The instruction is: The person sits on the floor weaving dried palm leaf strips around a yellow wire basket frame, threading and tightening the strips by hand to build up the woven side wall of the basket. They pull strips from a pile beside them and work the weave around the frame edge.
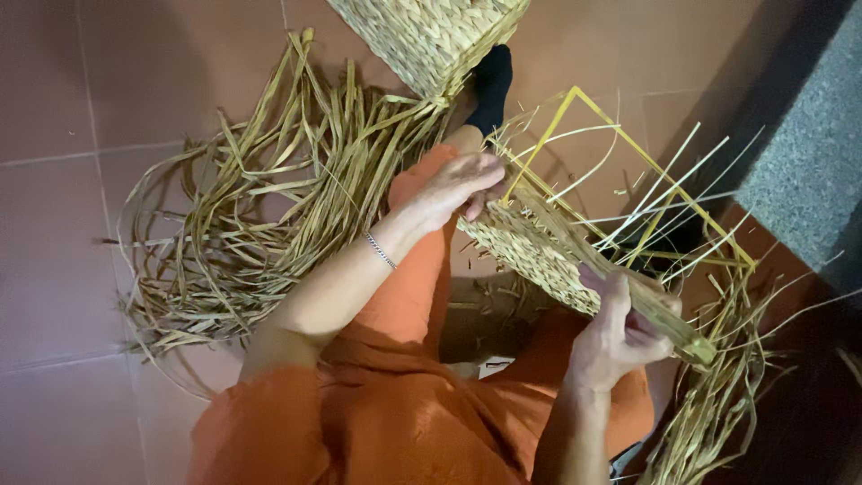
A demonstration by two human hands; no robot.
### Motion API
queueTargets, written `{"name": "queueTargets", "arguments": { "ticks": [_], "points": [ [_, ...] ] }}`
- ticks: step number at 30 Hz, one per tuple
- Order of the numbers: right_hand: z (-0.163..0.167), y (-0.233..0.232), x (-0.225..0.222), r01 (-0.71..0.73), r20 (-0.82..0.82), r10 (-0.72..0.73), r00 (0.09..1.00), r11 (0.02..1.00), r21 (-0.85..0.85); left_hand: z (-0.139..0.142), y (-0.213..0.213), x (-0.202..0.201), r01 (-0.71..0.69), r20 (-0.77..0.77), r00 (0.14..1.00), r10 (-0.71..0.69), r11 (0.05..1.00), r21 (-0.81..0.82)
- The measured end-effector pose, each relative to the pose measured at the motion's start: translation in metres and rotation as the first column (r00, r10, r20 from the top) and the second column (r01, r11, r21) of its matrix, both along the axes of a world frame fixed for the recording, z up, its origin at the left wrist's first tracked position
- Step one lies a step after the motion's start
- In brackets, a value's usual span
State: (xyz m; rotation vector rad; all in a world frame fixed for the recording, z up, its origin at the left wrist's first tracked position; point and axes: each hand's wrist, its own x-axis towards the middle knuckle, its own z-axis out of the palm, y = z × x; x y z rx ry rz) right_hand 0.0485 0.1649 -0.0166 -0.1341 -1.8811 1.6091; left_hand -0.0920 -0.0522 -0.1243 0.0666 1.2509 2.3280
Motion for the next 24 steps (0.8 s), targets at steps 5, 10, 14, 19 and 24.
{"name": "queueTargets", "arguments": {
  "ticks": [5,10,14,19,24],
  "points": [
    [0.003,-0.016,-0.007,-0.072,0.050,0.086,0.995,0.972,-0.225,-0.008,0.004,-0.001,-0.108,0.074,0.992,0.101,0.989,0.102],
    [-0.019,-0.024,-0.010,-0.139,0.127,0.161,0.979,0.976,-0.170,-0.005,-0.004,-0.004,-0.392,0.186,0.896,0.402,0.916,-0.092],
    [-0.043,-0.022,-0.016,-0.141,0.190,0.156,0.969,0.986,-0.090,0.005,-0.025,-0.006,-0.486,0.142,0.852,0.505,0.861,-0.148],
    [-0.058,-0.033,-0.026,-0.203,0.204,0.282,0.938,0.920,-0.336,0.007,-0.047,-0.014,-0.561,0.166,0.800,0.576,0.817,-0.131],
    [-0.059,-0.045,-0.029,-0.159,0.323,0.294,0.899,0.909,-0.385,-0.001,-0.053,-0.014,-0.618,0.161,0.772,0.615,0.785,-0.034]
  ]
}}
